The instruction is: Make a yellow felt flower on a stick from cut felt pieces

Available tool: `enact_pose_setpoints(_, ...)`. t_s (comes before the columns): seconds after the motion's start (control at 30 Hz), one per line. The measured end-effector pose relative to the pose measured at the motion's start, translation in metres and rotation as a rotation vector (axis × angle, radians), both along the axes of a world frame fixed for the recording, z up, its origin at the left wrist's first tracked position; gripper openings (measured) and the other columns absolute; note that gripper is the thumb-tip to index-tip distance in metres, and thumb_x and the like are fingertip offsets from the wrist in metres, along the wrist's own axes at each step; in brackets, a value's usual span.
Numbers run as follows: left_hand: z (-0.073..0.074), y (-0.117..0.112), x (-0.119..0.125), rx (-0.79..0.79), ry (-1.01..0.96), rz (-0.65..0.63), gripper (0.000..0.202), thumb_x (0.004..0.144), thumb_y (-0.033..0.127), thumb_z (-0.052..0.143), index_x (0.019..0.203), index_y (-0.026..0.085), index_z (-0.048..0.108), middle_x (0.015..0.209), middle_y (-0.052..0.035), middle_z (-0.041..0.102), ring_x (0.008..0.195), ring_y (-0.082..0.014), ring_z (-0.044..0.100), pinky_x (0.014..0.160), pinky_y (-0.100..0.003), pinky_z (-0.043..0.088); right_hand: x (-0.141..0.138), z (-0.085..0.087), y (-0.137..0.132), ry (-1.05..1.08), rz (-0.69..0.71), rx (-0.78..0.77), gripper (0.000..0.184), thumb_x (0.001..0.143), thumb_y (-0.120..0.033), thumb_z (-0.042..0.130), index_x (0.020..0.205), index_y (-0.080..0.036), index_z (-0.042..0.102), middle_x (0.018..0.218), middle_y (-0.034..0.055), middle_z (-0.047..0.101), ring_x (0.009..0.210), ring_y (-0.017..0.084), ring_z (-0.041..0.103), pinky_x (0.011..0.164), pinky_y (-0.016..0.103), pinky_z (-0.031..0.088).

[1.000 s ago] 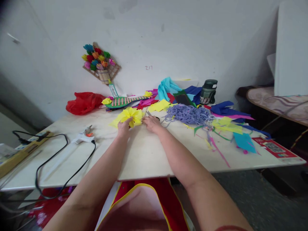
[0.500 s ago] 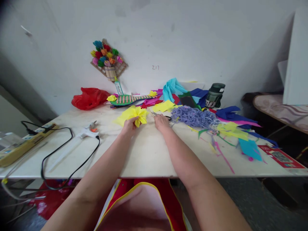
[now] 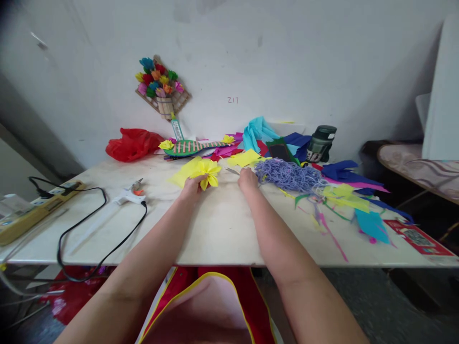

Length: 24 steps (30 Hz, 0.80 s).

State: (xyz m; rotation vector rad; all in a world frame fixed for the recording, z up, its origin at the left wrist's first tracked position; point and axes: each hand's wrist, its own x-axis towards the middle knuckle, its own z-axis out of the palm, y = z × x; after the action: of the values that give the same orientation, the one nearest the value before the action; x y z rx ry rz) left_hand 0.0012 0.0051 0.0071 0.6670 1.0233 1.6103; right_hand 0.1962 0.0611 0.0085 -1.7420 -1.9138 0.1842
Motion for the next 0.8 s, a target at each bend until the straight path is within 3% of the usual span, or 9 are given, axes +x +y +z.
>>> enact_pose_setpoints(0.07, 0.000, 0.000, -0.001, -0.007, 0.024, -0.004, 0.023, 0.054, 0.015, 0.080, 0.074, 0.016, 0.069, 0.072, -0.0042, 0.073, 0.066, -0.0188, 0.067, 0.058, -0.030, 0.054, 0.004, 0.002, -0.001, 0.188, -0.025, 0.015, 0.017, 0.087, -0.012, 0.058, 0.095, -0.017, 0.071, 0.085, 0.0089, 0.071, 0.083, 0.022, 0.071, 0.075, 0.033, 0.059)
enact_pose_setpoints(0.13, 0.000, -0.001, -0.001, -0.013, 0.055, 0.001, 0.022, 0.054, 0.016, 0.080, 0.073, 0.016, 0.069, 0.069, -0.0032, 0.071, 0.063, -0.0174, 0.066, 0.055, -0.027, 0.051, 0.003, 0.003, -0.004, 0.539, 0.021, 0.019, 0.013, 0.088, -0.020, 0.057, 0.098, -0.020, 0.064, 0.075, -0.0002, 0.065, 0.068, 0.016, 0.066, 0.064, 0.029, 0.058)
enact_pose_setpoints(0.2, -0.001, -0.001, -0.002, -0.006, 0.083, 0.001, 0.021, 0.053, 0.017, 0.080, 0.071, 0.016, 0.069, 0.066, -0.0023, 0.070, 0.059, -0.0159, 0.063, 0.053, -0.026, 0.048, -0.001, 0.003, -0.007, 0.958, 0.122, -0.006, 0.019, 0.084, -0.026, 0.063, 0.101, -0.023, 0.057, 0.074, -0.0058, 0.060, 0.060, 0.012, 0.060, 0.055, 0.025, 0.055)
enact_pose_setpoints(0.27, -0.002, -0.002, -0.002, 0.006, 0.117, -0.017, 0.021, 0.053, 0.018, 0.081, 0.069, 0.016, 0.068, 0.065, -0.0022, 0.069, 0.057, -0.0150, 0.061, 0.052, -0.026, 0.047, -0.005, 0.003, -0.011, 1.182, 0.210, -0.078, 0.029, 0.079, -0.031, 0.070, 0.102, -0.024, 0.053, 0.072, -0.0082, 0.059, 0.055, 0.010, 0.055, 0.048, 0.021, 0.049)
enact_pose_setpoints(0.37, -0.004, -0.002, -0.002, 0.001, 0.190, -0.079, 0.021, 0.053, 0.020, 0.083, 0.068, 0.016, 0.070, 0.065, -0.0029, 0.070, 0.056, -0.0155, 0.060, 0.051, -0.027, 0.045, -0.008, 0.003, -0.016, 1.230, 0.238, -0.171, 0.032, 0.082, -0.043, 0.072, 0.098, -0.023, 0.053, 0.059, -0.0110, 0.051, 0.042, 0.007, 0.039, 0.040, 0.018, 0.034)
enact_pose_setpoints(0.43, -0.005, -0.002, -0.002, -0.004, 0.234, -0.110, 0.020, 0.053, 0.021, 0.085, 0.067, 0.016, 0.071, 0.064, -0.0036, 0.070, 0.056, -0.0164, 0.060, 0.052, -0.028, 0.045, -0.008, 0.003, -0.019, 1.202, 0.250, -0.157, 0.036, 0.085, -0.053, 0.070, 0.093, -0.021, 0.055, 0.054, -0.0117, 0.046, 0.039, 0.005, 0.032, 0.039, 0.019, 0.030)
enact_pose_setpoints(0.6, -0.010, -0.001, -0.003, 0.014, 0.298, -0.147, 0.023, 0.050, 0.020, 0.088, 0.066, 0.016, 0.072, 0.064, -0.0066, 0.069, 0.055, -0.0191, 0.059, 0.053, -0.031, 0.043, -0.010, 0.004, -0.023, 1.126, 0.339, -0.130, 0.042, 0.083, -0.060, 0.071, 0.088, -0.021, 0.056, 0.058, -0.0097, 0.049, 0.041, 0.005, 0.037, 0.041, 0.020, 0.032)
enact_pose_setpoints(0.8, -0.013, 0.001, -0.003, 0.080, 0.334, -0.167, 0.023, 0.049, 0.019, 0.086, 0.069, 0.019, 0.075, 0.070, -0.0046, 0.074, 0.064, -0.0199, 0.064, 0.060, -0.029, 0.048, -0.013, 0.006, -0.024, 1.147, 0.411, -0.105, 0.044, 0.080, -0.059, 0.071, 0.091, -0.026, 0.044, 0.068, -0.0105, 0.056, 0.044, 0.006, 0.042, 0.042, 0.019, 0.033)
